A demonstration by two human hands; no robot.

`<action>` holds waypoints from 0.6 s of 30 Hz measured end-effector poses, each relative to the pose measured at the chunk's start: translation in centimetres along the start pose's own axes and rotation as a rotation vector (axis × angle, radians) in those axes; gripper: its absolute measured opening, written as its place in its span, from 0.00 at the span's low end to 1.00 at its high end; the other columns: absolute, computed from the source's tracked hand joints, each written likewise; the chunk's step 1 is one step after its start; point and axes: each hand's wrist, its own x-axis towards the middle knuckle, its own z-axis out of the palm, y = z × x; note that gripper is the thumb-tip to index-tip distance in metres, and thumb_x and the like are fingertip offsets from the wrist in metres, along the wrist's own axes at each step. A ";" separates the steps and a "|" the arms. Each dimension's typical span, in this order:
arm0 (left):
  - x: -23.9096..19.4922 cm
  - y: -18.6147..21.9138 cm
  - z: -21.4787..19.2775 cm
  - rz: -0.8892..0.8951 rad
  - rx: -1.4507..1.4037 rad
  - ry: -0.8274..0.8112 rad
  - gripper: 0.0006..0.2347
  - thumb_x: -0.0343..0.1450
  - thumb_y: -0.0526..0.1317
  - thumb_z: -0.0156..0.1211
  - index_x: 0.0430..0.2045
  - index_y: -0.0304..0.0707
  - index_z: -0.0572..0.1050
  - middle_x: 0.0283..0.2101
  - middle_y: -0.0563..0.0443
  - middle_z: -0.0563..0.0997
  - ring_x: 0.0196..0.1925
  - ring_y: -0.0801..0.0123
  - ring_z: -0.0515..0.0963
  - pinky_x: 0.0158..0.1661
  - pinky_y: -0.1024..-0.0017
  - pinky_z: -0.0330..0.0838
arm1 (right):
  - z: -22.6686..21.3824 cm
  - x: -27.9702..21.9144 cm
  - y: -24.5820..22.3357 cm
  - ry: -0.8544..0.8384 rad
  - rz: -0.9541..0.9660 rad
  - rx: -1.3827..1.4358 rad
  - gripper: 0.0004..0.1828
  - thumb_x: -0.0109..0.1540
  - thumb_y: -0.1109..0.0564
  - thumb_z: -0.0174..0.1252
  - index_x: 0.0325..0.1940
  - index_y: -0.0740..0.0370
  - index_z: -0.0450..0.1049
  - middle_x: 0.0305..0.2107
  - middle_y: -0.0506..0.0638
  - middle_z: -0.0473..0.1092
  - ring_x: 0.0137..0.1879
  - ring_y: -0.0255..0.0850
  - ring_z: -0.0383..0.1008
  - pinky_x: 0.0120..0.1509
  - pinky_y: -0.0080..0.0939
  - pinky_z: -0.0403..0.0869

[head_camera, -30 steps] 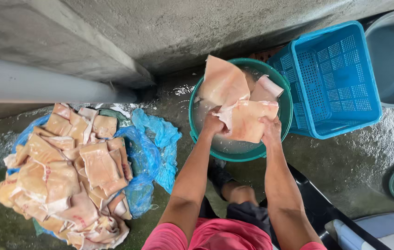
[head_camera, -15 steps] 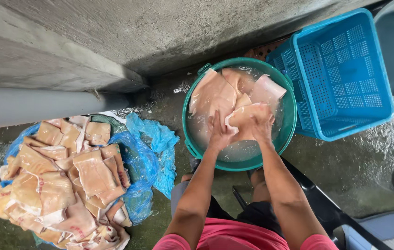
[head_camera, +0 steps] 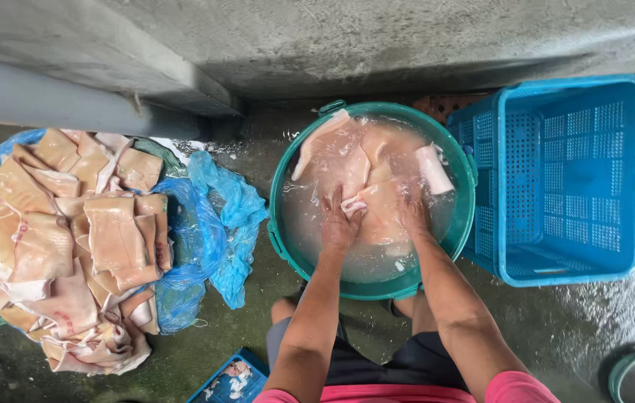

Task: The person picks up folded, light-colored animal skins from a large pile on a blue tarp and washes them in a green bucket of water. They repeatedly submerge, agitate, and rinse the skins by hand, then place the wet skins into a blue plastic basket.

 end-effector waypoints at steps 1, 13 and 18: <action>0.2 -0.3 0.0 0.129 0.015 0.067 0.39 0.63 0.52 0.69 0.69 0.40 0.61 0.70 0.30 0.62 0.70 0.31 0.61 0.64 0.47 0.62 | 0.7 0.5 0.7 0.017 0.000 -0.006 0.42 0.67 0.36 0.53 0.76 0.63 0.52 0.66 0.72 0.58 0.70 0.68 0.58 0.70 0.59 0.62; 2.3 0.5 0.9 0.389 0.449 0.083 0.21 0.68 0.48 0.65 0.51 0.37 0.72 0.49 0.38 0.75 0.54 0.45 0.73 0.55 0.48 0.65 | 0.9 6.2 1.8 0.032 0.219 0.050 0.35 0.68 0.43 0.57 0.71 0.65 0.56 0.62 0.70 0.62 0.66 0.68 0.61 0.69 0.62 0.63; 4.5 1.3 0.5 0.232 0.293 -0.083 0.25 0.65 0.47 0.68 0.52 0.29 0.71 0.45 0.35 0.79 0.50 0.48 0.78 0.51 0.56 0.72 | 1.3 6.9 -2.3 0.182 -0.342 0.016 0.33 0.68 0.46 0.59 0.69 0.66 0.58 0.60 0.69 0.63 0.64 0.68 0.63 0.68 0.63 0.63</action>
